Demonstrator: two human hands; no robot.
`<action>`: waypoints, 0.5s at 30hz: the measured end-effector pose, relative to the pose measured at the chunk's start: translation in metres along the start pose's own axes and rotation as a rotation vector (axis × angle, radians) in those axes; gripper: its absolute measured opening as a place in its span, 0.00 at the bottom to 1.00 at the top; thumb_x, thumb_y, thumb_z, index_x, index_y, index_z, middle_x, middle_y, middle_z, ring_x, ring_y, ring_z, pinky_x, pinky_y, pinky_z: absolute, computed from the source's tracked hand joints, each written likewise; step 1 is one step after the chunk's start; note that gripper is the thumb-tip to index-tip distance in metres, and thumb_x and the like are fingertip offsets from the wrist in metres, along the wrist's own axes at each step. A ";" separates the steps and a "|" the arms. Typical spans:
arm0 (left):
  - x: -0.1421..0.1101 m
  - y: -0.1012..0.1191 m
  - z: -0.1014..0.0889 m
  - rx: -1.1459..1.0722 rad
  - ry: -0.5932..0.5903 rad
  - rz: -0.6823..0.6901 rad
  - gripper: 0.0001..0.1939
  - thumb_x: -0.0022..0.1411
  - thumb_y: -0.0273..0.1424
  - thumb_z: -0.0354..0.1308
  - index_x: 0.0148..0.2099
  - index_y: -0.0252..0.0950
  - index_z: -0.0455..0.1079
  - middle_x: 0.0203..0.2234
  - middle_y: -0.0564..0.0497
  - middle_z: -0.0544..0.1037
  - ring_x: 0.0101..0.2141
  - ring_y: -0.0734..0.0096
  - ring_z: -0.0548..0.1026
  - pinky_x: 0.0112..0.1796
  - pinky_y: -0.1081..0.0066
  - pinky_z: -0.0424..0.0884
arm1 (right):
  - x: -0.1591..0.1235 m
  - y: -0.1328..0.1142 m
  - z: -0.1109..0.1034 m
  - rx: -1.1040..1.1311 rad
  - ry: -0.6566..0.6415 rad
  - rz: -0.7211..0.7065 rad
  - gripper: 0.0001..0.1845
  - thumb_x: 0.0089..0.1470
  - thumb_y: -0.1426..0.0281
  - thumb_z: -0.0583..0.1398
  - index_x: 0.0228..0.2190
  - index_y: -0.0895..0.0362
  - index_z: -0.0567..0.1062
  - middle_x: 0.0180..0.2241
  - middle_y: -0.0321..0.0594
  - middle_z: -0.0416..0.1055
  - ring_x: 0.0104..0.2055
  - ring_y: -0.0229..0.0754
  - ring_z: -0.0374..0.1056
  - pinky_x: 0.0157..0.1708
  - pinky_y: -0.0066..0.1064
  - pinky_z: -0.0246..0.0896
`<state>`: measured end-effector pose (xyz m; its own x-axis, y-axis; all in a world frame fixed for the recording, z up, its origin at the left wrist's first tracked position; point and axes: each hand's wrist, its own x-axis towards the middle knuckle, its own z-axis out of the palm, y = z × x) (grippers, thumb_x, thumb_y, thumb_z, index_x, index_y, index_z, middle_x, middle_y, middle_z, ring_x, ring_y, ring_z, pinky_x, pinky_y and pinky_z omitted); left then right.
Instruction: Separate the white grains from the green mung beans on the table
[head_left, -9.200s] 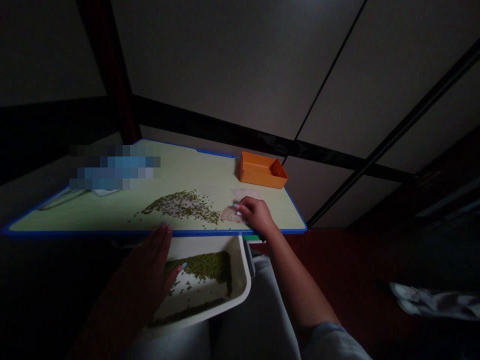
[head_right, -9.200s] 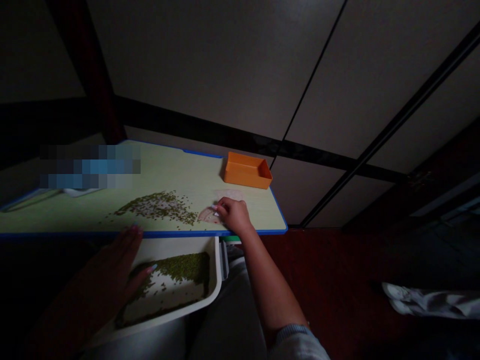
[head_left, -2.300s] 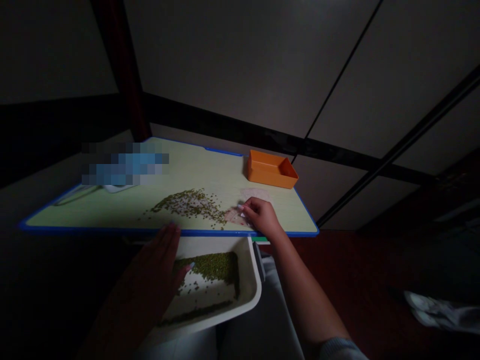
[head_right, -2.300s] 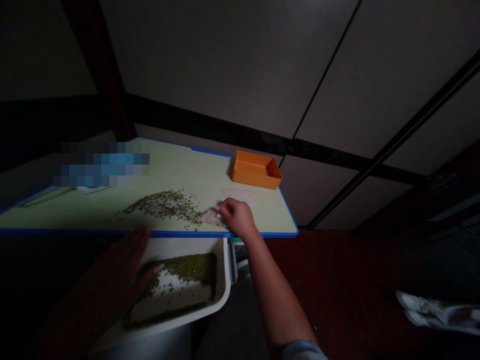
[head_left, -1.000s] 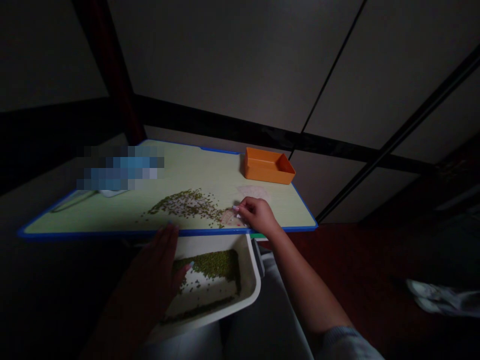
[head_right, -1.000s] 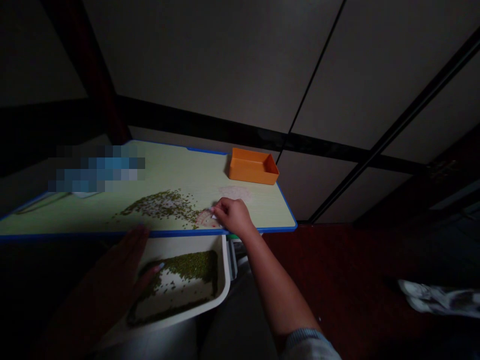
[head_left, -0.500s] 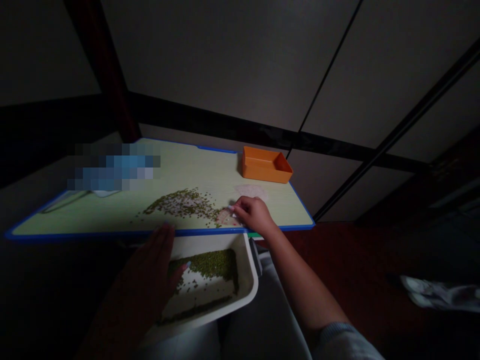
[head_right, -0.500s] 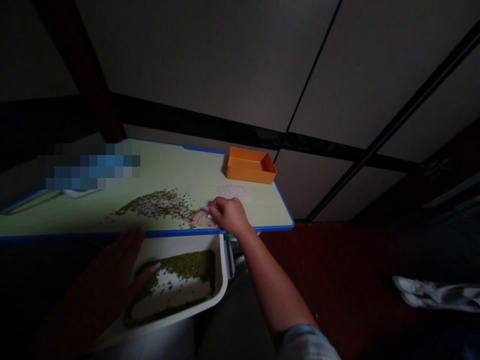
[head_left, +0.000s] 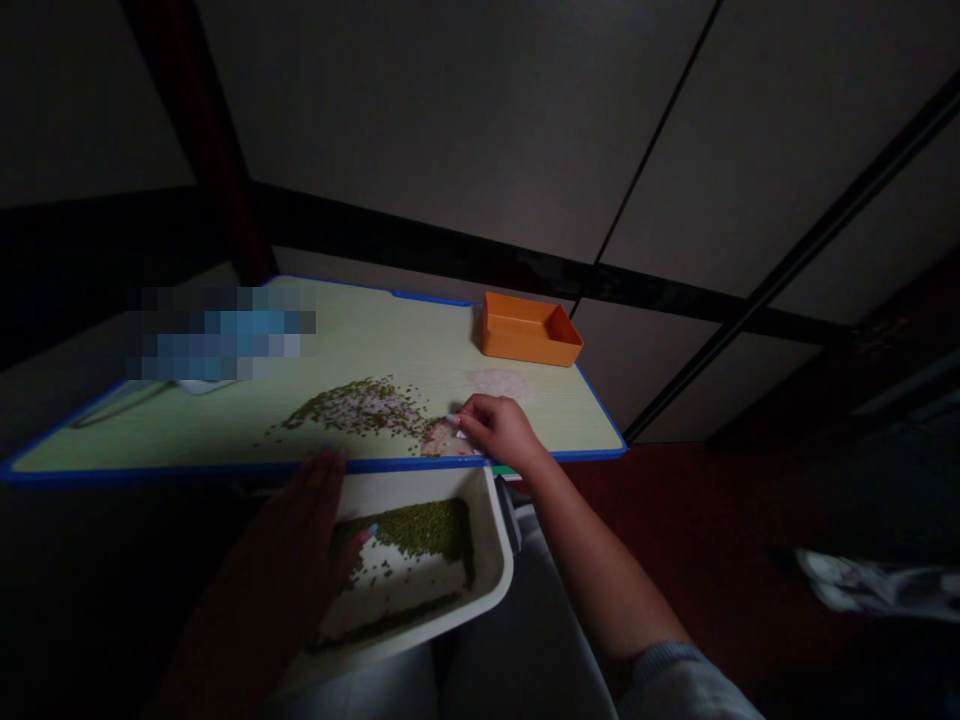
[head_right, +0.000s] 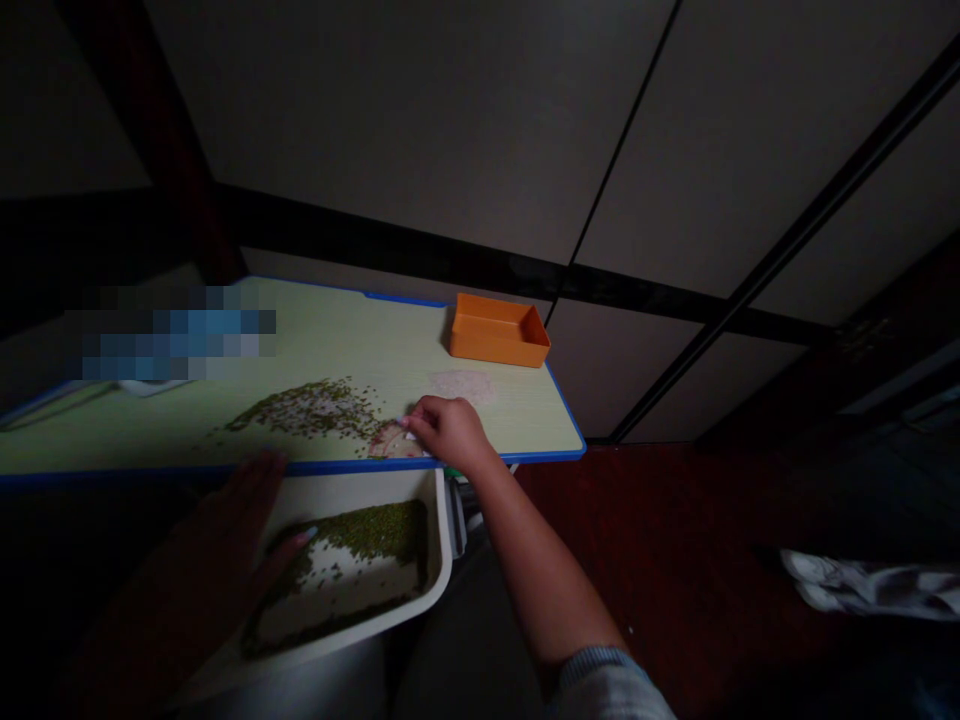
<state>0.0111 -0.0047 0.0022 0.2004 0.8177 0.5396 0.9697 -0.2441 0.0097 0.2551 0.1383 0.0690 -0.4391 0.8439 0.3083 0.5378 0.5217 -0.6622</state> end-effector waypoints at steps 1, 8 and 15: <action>0.000 0.001 0.000 -0.002 0.001 -0.008 0.41 0.63 0.44 0.44 0.70 0.29 0.33 0.65 0.31 0.56 0.64 0.45 0.58 0.58 0.49 0.62 | 0.000 0.000 0.000 0.018 -0.006 0.001 0.12 0.56 0.63 0.62 0.26 0.57 0.73 0.18 0.30 0.63 0.22 0.32 0.56 0.24 0.24 0.43; 0.001 0.002 -0.001 -0.002 -0.013 -0.031 0.41 0.64 0.45 0.43 0.70 0.33 0.31 0.66 0.33 0.56 0.64 0.47 0.58 0.58 0.49 0.63 | -0.002 -0.001 -0.002 0.111 -0.055 -0.002 0.13 0.55 0.63 0.62 0.26 0.58 0.73 0.19 0.29 0.62 0.22 0.32 0.55 0.24 0.23 0.45; 0.002 0.002 -0.004 0.010 -0.004 -0.013 0.41 0.64 0.46 0.42 0.70 0.31 0.33 0.66 0.33 0.56 0.64 0.47 0.58 0.57 0.50 0.64 | -0.003 0.002 -0.001 0.142 -0.016 0.028 0.13 0.55 0.61 0.60 0.26 0.58 0.72 0.19 0.31 0.63 0.23 0.33 0.56 0.24 0.23 0.46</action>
<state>0.0127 -0.0055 0.0062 0.1884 0.8231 0.5358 0.9736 -0.2280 0.0079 0.2582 0.1364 0.0676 -0.4376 0.8551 0.2781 0.4430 0.4741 -0.7609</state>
